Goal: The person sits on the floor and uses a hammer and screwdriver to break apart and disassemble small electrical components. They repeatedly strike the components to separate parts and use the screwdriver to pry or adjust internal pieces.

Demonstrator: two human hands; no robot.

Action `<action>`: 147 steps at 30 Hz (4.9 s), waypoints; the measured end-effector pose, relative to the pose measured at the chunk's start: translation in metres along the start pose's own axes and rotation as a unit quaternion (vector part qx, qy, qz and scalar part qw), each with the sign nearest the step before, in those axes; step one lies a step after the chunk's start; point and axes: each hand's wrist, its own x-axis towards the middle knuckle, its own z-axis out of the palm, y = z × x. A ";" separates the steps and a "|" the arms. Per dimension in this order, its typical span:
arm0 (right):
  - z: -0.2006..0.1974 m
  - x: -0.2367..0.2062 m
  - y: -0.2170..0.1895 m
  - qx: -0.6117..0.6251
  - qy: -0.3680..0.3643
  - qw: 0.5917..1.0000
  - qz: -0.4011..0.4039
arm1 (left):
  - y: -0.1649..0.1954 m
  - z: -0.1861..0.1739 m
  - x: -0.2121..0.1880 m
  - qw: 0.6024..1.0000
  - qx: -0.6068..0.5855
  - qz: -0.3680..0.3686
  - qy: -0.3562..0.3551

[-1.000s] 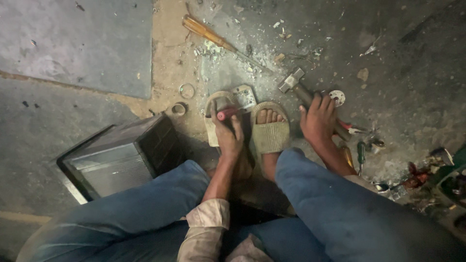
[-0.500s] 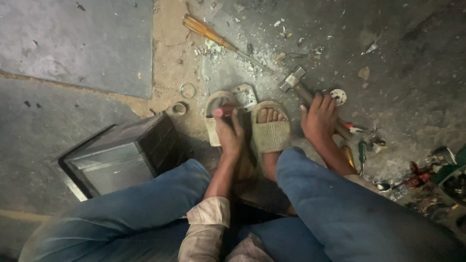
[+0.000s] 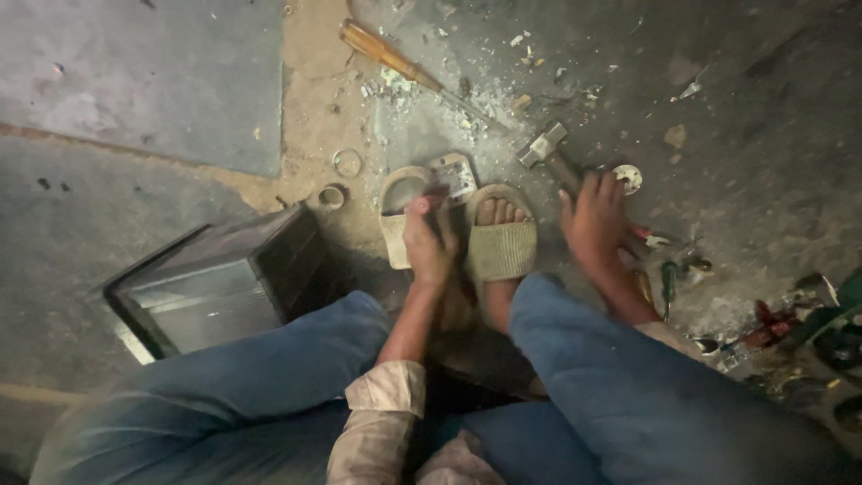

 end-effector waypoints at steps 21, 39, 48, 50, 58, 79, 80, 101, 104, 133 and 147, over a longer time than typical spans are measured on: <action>-0.238 0.059 -0.157 0.003 -0.243 0.934 -0.261 | -0.051 0.022 -0.016 0.996 0.058 -0.005 -0.070; -0.208 0.038 -0.132 0.160 -0.187 0.957 -0.157 | -0.025 0.005 -0.003 0.999 0.033 -0.017 -0.034; -0.228 0.036 -0.130 0.294 -0.190 0.936 -0.042 | -0.019 0.013 -0.004 0.987 -0.067 -0.146 -0.007; -0.220 0.034 -0.124 0.317 -0.173 0.931 -0.062 | -0.017 0.014 -0.004 0.984 -0.063 -0.167 -0.015; -0.200 0.026 -0.103 0.292 -0.164 0.939 -0.080 | -0.007 0.008 -0.004 0.995 -0.070 -0.053 -0.043; -0.194 0.021 -0.090 0.278 -0.220 0.935 -0.019 | -0.006 0.010 0.004 0.992 -0.052 -0.069 -0.088; -0.194 0.021 -0.090 0.282 -0.228 0.932 -0.014 | -0.007 0.011 0.004 0.994 -0.043 -0.060 -0.085; -0.188 0.018 -0.082 0.275 -0.224 0.935 0.002 | 0.013 0.003 0.014 0.996 -0.036 -0.003 -0.076; -0.187 0.016 -0.080 0.277 -0.202 0.939 -0.020 | 0.019 -0.001 0.015 0.993 -0.070 -0.023 -0.092; -0.188 0.010 -0.075 0.270 -0.179 0.946 -0.030 | 0.018 -0.001 0.013 0.995 -0.052 0.028 -0.085; -0.197 0.015 -0.084 0.256 -0.275 0.926 0.042 | 0.020 -0.004 0.012 0.993 -0.076 0.022 -0.085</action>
